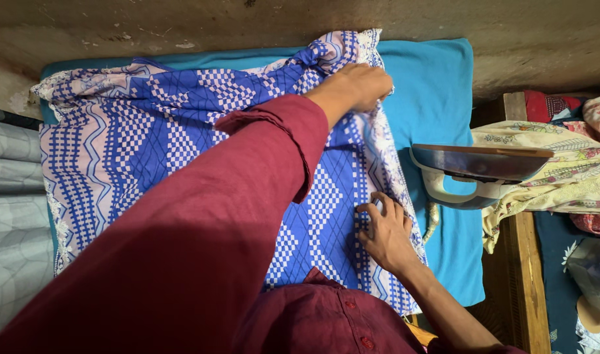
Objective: The person irons a blue and white patterned cloth on a teal-covered ironing board. They repeatedly smooth the fabric with their hands and use an electric iron to press different sections, occasionally lifting and repositioning the cloth to access new areas.
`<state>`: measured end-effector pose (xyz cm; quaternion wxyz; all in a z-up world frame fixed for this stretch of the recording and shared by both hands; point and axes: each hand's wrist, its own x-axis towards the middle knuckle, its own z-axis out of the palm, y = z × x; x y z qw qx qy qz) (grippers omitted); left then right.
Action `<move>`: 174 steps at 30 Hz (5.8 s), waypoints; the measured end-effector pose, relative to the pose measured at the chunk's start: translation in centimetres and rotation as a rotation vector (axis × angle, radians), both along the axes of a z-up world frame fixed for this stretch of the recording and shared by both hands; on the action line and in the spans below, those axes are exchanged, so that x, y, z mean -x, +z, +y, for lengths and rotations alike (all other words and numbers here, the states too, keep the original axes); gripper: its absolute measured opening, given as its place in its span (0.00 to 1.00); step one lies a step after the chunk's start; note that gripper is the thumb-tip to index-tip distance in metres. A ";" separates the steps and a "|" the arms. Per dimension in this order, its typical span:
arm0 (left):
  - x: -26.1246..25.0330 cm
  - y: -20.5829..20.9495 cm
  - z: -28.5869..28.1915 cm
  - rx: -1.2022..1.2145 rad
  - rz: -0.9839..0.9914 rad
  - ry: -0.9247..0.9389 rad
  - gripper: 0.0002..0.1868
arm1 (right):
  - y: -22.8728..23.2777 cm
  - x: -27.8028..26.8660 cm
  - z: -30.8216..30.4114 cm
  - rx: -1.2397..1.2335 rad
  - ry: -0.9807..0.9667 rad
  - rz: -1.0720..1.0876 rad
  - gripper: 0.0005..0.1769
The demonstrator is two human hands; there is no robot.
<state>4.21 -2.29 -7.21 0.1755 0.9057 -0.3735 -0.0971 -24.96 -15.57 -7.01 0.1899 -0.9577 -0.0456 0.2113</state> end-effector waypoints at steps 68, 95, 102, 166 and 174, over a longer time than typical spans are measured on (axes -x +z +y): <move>42.5 -6.0 29.1 -0.053 0.095 1.319 0.34 | -13.3 -21.8 -2.1 0.324 0.105 -0.122 0.12; 41.4 -6.2 30.9 -0.183 0.325 1.304 0.39 | -3.6 -3.3 5.3 -0.138 0.046 -0.329 0.49; 40.2 -4.7 36.0 -0.254 0.414 1.473 0.37 | -6.7 2.6 -4.0 0.083 -0.226 -0.231 0.51; 48.6 -5.3 47.8 -0.119 0.476 1.350 0.36 | -3.3 12.4 -0.1 -0.144 -0.818 -0.026 0.43; 44.3 -7.4 49.9 -0.165 0.132 1.205 0.41 | -4.4 5.8 4.6 0.151 -0.339 -0.088 0.42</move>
